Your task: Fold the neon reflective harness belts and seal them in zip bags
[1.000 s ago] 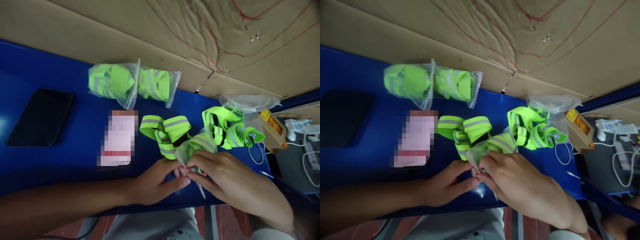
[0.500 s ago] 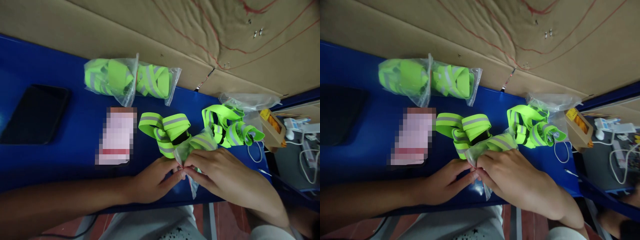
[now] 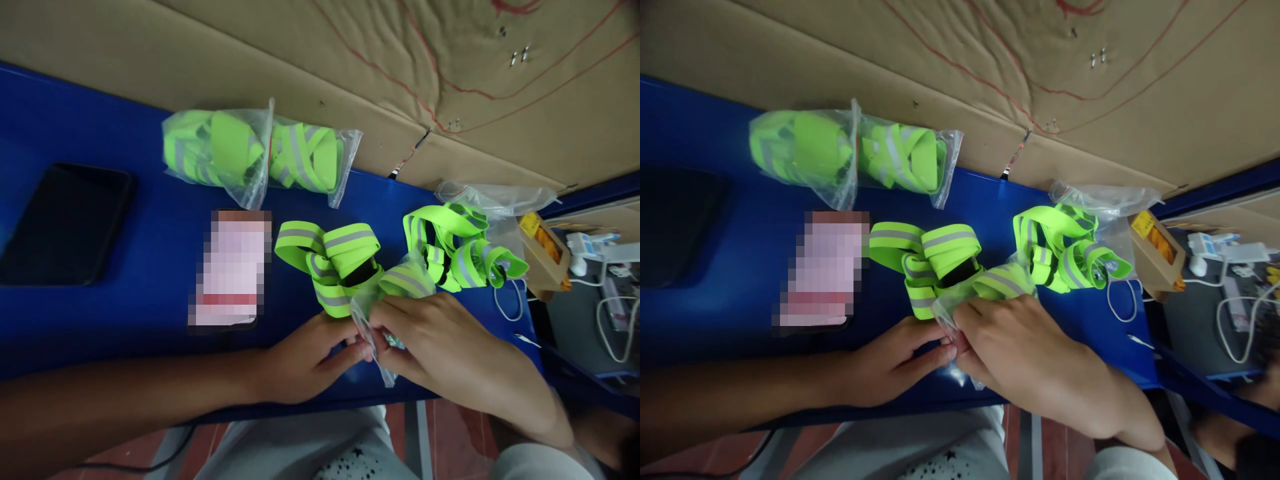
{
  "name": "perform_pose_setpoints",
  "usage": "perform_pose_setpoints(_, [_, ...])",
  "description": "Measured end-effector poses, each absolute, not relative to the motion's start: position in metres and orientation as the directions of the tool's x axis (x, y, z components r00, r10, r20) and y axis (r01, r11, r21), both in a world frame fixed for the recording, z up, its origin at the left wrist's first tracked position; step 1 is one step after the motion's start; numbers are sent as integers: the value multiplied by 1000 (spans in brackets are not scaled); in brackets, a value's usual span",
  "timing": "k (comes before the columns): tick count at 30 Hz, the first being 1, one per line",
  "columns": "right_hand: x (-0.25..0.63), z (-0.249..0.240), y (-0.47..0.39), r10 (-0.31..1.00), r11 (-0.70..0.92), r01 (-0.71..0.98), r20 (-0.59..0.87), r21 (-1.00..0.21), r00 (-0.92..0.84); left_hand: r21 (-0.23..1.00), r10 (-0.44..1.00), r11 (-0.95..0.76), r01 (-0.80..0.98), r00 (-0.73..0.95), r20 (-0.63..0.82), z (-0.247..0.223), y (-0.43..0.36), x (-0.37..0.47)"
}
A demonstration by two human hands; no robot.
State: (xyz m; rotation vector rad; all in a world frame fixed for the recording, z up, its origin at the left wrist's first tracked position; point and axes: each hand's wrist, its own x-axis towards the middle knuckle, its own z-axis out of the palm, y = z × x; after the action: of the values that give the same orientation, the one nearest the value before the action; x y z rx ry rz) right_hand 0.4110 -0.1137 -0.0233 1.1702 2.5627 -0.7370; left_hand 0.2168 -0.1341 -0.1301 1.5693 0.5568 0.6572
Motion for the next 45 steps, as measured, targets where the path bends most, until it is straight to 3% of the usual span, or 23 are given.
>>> perform_pose_setpoints(5, [418,-13,-114,686,608,744,-289,-276,-668,997,684,10,-70,728,45,-127,-132,215])
perform_pose_setpoints(9, [455,12,-111,781,534,806,-215,-256,-586,994,690,85,-63,724,-13,-129,-133,215])
perform_pose_setpoints(13, [498,17,-94,823,447,856,-254,-261,-507,997,703,74,-11,710,-44,-132,-135,215])
perform_pose_setpoints(16, [516,-4,-71,844,321,918,-370,-232,-389,998,716,65,22,695,-62,-133,-136,215])
perform_pose_setpoints(21, [514,-38,-40,753,217,925,-549,-313,-363,997,730,72,24,680,-69,-130,-136,216])
perform_pose_setpoints(26, [507,-27,-37,746,237,882,-506,-407,-434,997,721,45,61,689,-75,-131,-136,217])
perform_pose_setpoints(29, [509,-5,-46,804,273,824,-352,-497,-479,997,712,12,79,699,-64,-132,-137,216])
perform_pose_setpoints(31, [511,6,-55,856,264,833,-281,-486,-435,996,710,-4,85,702,-57,-133,-137,216])
perform_pose_setpoints(33, [512,6,-60,876,225,884,-313,-409,-368,996,712,-7,87,700,-56,-133,-137,216])
perform_pose_setpoints(36, [509,-15,-56,803,189,931,-496,-314,-330,997,725,8,72,687,-55,-130,-136,216])
perform_pose_setpoints(39, [499,-36,-39,665,183,912,-638,-366,-389,998,723,-5,55,690,-34,-129,-136,217])
perform_pose_setpoints(41, [493,-39,-28,641,189,891,-636,-413,-430,996,709,-50,74,705,-17,-130,-137,216])
perform_pose_setpoints(45, [513,-12,-46,759,218,882,-496,-417,-422,979,690,-177,100,722,51,-134,-139,215])
